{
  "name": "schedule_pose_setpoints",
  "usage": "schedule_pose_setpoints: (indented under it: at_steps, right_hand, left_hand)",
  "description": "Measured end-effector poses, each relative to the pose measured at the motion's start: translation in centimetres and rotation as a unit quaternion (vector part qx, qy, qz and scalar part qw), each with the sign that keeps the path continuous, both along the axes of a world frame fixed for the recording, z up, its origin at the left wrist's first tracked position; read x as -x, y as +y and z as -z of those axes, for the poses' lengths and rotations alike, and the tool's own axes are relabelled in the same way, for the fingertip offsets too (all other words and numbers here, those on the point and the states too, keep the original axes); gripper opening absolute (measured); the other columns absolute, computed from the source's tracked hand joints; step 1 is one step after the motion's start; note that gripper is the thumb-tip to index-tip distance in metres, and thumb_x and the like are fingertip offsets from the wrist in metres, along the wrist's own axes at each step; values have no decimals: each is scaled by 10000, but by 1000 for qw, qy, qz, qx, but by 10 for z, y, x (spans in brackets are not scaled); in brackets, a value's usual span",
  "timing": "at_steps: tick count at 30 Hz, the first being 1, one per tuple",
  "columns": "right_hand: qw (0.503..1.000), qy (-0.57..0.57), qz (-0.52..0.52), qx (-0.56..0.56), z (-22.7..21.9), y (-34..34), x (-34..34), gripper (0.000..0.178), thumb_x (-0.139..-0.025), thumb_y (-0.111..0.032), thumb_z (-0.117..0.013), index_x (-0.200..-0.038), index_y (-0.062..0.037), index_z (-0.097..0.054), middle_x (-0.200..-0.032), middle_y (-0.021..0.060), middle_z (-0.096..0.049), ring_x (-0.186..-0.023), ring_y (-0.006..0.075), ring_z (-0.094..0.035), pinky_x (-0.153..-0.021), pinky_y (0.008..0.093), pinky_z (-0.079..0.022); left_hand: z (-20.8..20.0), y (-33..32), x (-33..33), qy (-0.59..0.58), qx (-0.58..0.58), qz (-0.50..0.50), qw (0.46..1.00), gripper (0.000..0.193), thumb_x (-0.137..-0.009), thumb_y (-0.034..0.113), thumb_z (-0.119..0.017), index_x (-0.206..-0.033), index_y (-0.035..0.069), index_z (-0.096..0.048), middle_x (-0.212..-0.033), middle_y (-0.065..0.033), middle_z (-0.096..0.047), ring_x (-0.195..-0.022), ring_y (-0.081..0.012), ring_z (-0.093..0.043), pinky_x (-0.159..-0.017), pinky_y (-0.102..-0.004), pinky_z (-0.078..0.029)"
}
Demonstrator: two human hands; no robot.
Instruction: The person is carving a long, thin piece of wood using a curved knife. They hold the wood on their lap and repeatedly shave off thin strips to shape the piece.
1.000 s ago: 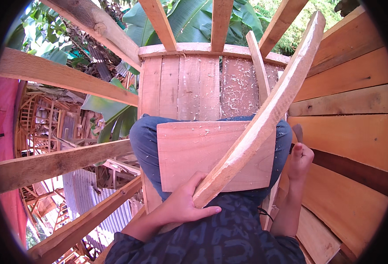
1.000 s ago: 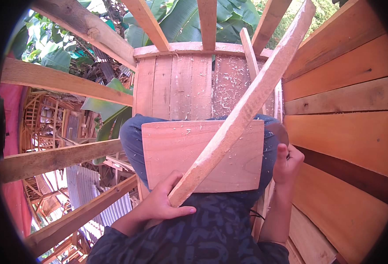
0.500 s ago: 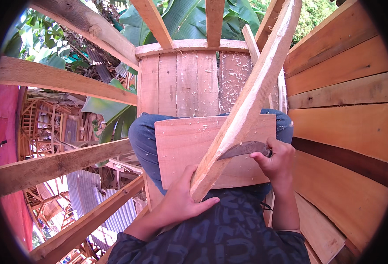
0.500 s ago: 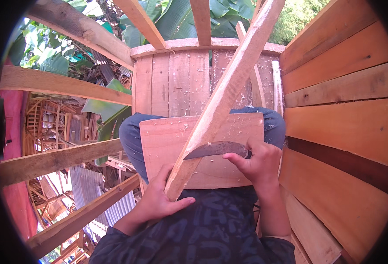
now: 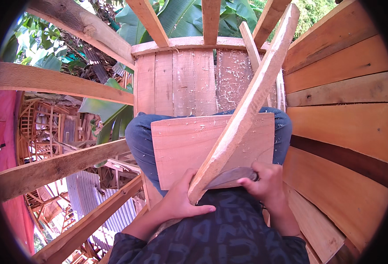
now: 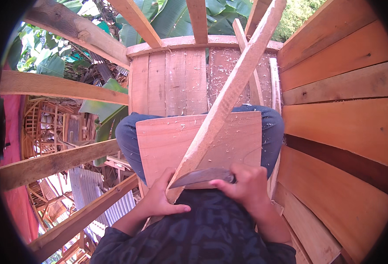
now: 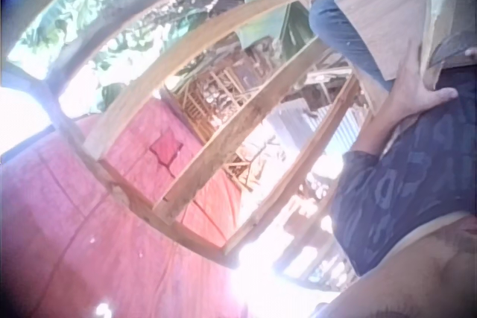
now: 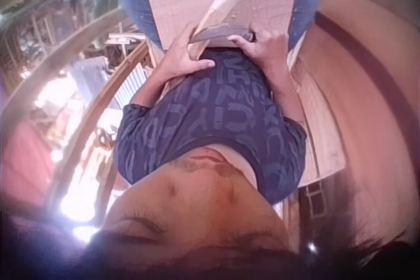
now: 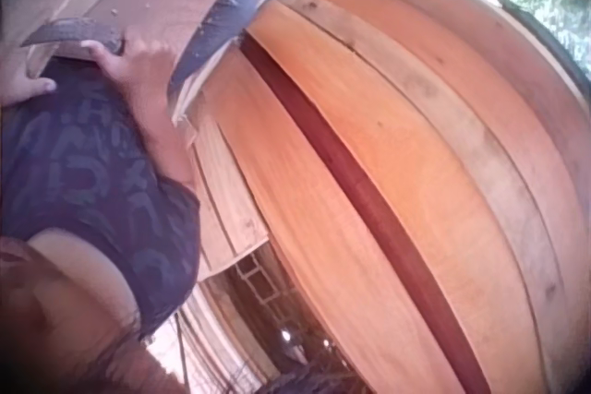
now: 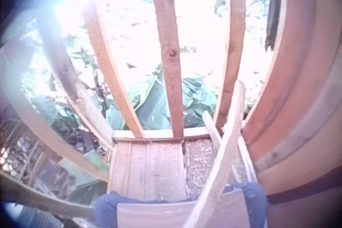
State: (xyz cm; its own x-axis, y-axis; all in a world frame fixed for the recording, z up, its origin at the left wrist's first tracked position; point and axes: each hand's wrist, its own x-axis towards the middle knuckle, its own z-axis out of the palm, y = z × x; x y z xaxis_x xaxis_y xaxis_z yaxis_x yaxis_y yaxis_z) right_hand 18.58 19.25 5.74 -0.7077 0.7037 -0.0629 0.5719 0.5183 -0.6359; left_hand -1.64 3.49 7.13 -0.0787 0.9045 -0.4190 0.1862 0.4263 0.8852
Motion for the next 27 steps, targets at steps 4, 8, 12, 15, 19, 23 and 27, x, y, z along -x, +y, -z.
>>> schedule_pose_setpoints:
  at_steps: [4,8,12,15,19,23,27]
  right_hand:
    - [996,-13,64,-67,34,10,7,646,-743,-673,-648,-603,-45,-584,-508,122,-523,-514,331,-587,-477,393,-438]
    - [958,61,279,-5,44,74,-18,660,-854,-597,-597,-651,30,-561,-481,101,-423,-465,192,-454,-479,331,-370]
    - [959,94,266,-1,22,83,-34,649,-891,-573,-572,-678,39,-544,-502,59,-335,-528,95,-378,-480,294,-325]
    - [986,20,165,22,18,50,-18,600,-847,-547,-634,-667,21,-570,-481,127,-468,-444,284,-491,-466,366,-378]
    - [996,-70,48,21,17,0,15,557,-784,-572,-665,-682,-24,-649,-559,175,-583,-559,359,-617,-501,419,-468]
    - [990,-101,87,-37,40,4,20,612,-764,-637,-637,-662,-34,-647,-556,172,-591,-553,361,-624,-503,430,-479]
    - [974,-188,95,-89,39,40,15,649,-753,-673,-619,-614,-40,-608,-544,176,-583,-548,363,-621,-495,440,-476]
  left_hand:
    - [10,-4,-1,-7,4,-27,1000,757,-740,392,-778,-1262,-15,-412,-1082,-230,-568,-1056,-333,-578,-909,-393,-431]
    - [14,-14,-2,13,31,-65,997,644,-803,348,-723,-1237,-23,-426,-1040,-257,-584,-1013,-364,-601,-865,-413,-449]
    - [23,-19,-3,115,20,-97,988,598,-797,319,-735,-1197,-24,-451,-979,-255,-612,-923,-404,-625,-786,-436,-478]
    - [30,-15,-5,166,3,-104,981,582,-783,309,-750,-1169,-21,-467,-946,-254,-617,-884,-417,-626,-747,-446,-488]
    - [31,-7,-9,215,-7,-94,972,561,-769,309,-762,-1137,-15,-490,-925,-241,-614,-872,-409,-623,-727,-454,-491]
    - [36,-9,-13,248,-18,-96,964,547,-767,305,-762,-1126,-16,-503,-910,-228,-612,-855,-401,-624,-713,-453,-494]
    - [37,-9,-18,251,19,-110,961,588,-751,279,-780,-1173,-3,-483,-957,-224,-617,-860,-394,-635,-735,-441,-493]
